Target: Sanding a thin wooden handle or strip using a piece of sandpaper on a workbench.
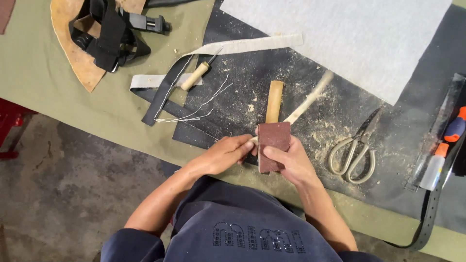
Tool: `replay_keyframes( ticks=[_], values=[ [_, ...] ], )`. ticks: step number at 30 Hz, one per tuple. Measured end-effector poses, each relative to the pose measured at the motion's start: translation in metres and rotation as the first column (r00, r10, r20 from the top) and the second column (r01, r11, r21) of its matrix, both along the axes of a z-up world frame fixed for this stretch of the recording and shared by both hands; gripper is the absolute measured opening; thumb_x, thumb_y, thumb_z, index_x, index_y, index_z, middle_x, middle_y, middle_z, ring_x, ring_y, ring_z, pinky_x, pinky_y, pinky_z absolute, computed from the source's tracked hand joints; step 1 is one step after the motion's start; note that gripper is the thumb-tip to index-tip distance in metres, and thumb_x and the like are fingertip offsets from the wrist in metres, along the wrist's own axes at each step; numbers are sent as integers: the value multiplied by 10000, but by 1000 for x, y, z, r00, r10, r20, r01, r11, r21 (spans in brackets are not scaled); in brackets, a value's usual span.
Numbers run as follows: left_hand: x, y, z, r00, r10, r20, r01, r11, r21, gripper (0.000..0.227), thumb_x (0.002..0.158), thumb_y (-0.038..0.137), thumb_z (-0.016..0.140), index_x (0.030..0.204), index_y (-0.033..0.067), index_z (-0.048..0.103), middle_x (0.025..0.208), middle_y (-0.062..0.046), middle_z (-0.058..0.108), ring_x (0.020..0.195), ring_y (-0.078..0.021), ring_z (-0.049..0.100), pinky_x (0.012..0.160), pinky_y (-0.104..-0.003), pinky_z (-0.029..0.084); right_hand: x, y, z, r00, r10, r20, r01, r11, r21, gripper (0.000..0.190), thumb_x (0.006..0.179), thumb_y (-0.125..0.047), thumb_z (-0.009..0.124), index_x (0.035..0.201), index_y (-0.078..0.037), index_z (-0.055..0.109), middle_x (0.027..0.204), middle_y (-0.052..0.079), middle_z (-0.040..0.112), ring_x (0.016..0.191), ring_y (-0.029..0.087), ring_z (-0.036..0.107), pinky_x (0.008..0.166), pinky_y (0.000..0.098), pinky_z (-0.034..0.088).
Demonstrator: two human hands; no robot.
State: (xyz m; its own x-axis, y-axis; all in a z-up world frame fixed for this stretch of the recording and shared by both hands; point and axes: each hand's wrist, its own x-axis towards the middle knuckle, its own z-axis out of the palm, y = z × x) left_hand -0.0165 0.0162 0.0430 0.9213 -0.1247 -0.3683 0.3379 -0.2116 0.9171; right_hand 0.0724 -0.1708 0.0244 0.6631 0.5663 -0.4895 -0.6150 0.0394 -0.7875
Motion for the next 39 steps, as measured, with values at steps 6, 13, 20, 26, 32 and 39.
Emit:
replay_keyframes(
  ticks=[6,13,20,26,32,39],
  values=[
    [0,-10,-13,995,51,89,-56,997,58,326,1090,260,421,921,70,625,639,-114,671,647,-297,639,662,-389,530,10,8,-33,996,-83,-39,84,996,30,314,693,-3,877,976,-36,746,893,148,766,803,263,759,679,424,611],
    [-21,-9,27,988,123,93,-135,981,136,249,1064,187,477,962,52,660,622,-153,637,569,-327,617,567,-374,495,36,9,52,965,-256,57,261,953,-153,390,775,-61,797,1147,-35,681,1014,170,721,939,331,723,880,486,565],
    [-51,-7,15,993,117,21,-118,985,124,248,1059,199,470,967,57,651,601,-139,568,586,-277,575,563,-379,478,123,-50,24,896,-424,130,421,906,51,356,841,-161,817,1153,-219,656,1038,-5,700,1012,198,710,1014,381,552],
    [-23,-19,-6,959,262,106,-271,960,75,252,1061,174,474,920,59,649,553,-99,600,557,-228,568,572,-354,483,38,-40,44,891,-426,158,450,874,-181,636,688,-198,863,1248,-117,573,1067,33,668,991,192,663,871,363,596],
    [-4,-37,-49,970,199,137,-199,980,-13,262,1066,210,503,907,75,662,587,-111,638,601,-203,553,622,-388,509,-3,-15,4,996,-74,-49,73,997,-25,457,730,-79,840,1151,-35,667,991,152,740,899,259,710,782,465,584],
    [-33,-9,0,996,92,21,-92,996,-7,257,1053,161,492,896,58,668,578,-129,600,575,-239,577,590,-374,499,65,-36,35,928,-346,141,373,841,-392,305,770,-264,853,1006,-166,689,818,89,692,723,248,714,575,392,543]
  ],
)
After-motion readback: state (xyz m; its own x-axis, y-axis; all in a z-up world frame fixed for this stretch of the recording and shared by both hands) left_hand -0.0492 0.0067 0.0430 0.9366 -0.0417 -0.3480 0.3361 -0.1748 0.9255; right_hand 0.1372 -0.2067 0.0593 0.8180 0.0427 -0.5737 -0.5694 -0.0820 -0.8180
